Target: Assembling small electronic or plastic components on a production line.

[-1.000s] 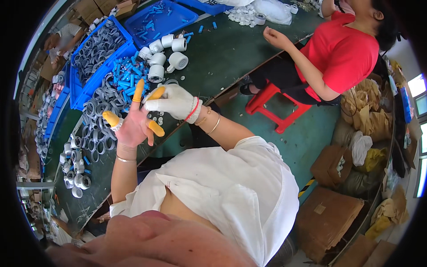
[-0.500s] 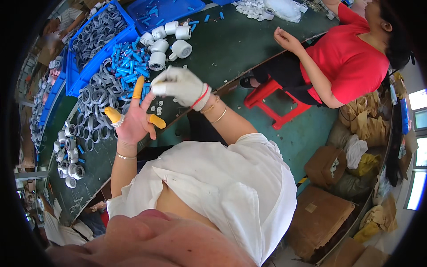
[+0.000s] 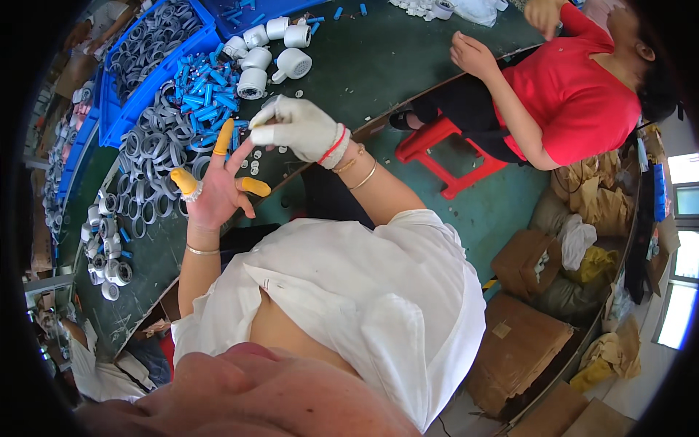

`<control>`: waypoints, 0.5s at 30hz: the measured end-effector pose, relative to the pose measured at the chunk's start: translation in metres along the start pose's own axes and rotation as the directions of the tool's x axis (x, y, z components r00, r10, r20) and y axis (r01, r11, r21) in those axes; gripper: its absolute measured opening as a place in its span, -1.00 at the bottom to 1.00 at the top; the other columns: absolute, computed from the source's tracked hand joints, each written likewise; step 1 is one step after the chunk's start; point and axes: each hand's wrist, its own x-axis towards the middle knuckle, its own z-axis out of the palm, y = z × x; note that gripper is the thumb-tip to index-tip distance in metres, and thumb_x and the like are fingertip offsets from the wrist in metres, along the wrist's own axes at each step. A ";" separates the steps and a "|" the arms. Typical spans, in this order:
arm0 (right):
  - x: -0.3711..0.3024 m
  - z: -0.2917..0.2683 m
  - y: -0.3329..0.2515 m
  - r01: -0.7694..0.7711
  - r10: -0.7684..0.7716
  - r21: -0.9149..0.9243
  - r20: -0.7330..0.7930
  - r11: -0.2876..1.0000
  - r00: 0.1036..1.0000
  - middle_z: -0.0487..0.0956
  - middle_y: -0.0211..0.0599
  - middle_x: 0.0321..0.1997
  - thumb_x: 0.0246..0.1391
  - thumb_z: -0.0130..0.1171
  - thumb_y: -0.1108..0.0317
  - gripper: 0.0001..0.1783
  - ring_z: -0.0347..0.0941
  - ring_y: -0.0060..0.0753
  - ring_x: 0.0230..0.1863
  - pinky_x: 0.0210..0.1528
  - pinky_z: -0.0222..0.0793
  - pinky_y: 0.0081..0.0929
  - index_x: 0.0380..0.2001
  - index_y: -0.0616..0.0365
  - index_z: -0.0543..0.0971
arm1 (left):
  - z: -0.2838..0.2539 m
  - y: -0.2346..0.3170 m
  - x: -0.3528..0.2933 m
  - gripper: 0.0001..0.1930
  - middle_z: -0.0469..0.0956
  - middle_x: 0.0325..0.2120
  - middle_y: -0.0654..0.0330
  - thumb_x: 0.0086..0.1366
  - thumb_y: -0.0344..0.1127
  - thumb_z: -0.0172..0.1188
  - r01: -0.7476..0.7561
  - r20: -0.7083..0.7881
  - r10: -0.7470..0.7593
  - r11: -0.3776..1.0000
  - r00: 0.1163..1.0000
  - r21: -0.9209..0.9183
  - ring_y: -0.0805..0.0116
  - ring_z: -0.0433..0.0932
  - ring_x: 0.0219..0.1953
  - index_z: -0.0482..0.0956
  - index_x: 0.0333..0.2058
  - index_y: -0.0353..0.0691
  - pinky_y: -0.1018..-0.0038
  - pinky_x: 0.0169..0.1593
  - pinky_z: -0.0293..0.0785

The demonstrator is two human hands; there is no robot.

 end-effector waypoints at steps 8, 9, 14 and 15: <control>0.021 -0.075 0.028 -0.184 -0.432 -0.945 -0.289 0.269 0.854 0.58 -0.16 -0.38 -0.07 0.32 0.03 -0.59 0.51 -0.10 -0.27 -0.14 0.42 -0.26 -0.30 0.14 0.61 | 0.002 -0.007 -0.004 0.20 -0.20 0.41 -0.08 -0.02 0.58 0.02 -0.036 -0.104 0.027 0.995 0.994 -0.088 -0.16 -0.02 0.38 -0.21 0.41 -0.06 -0.22 0.22 0.17; 0.024 -0.082 0.032 -0.236 -0.347 -0.938 -0.316 0.255 0.883 0.58 -0.17 -0.37 -0.08 0.33 0.01 -0.57 0.51 -0.09 -0.25 -0.14 0.41 -0.24 -0.28 0.12 0.62 | 0.002 -0.009 -0.003 0.21 -0.21 0.41 -0.10 -0.02 0.60 -0.01 -0.067 -0.142 0.045 0.986 0.989 -0.155 -0.14 -0.10 0.41 -0.19 0.41 -0.09 -0.25 0.28 0.03; 0.002 -0.052 -0.011 -0.047 -0.437 -0.941 -0.200 0.336 0.877 0.58 -0.13 -0.22 -0.15 0.38 -0.04 -0.48 0.47 -0.09 -0.11 -0.03 0.38 -0.26 -0.18 0.08 0.63 | -0.007 -0.012 -0.008 0.26 -0.14 0.40 -0.10 -0.08 0.70 -0.14 -0.020 -0.068 0.002 0.964 0.998 -0.263 -0.02 -0.14 0.43 -0.10 0.39 -0.16 -0.29 0.30 -0.09; -0.005 -0.040 -0.013 0.193 -0.523 -0.885 -0.064 0.423 0.850 0.58 -0.12 -0.18 -0.15 0.38 -0.03 -0.45 0.46 -0.10 -0.13 -0.03 0.36 -0.25 -0.11 0.06 0.62 | -0.005 -0.013 -0.005 0.27 -0.12 0.40 -0.09 -0.08 0.70 -0.14 0.039 -0.030 -0.046 0.978 0.998 -0.205 -0.01 -0.12 0.42 -0.11 0.39 -0.19 -0.30 0.29 -0.08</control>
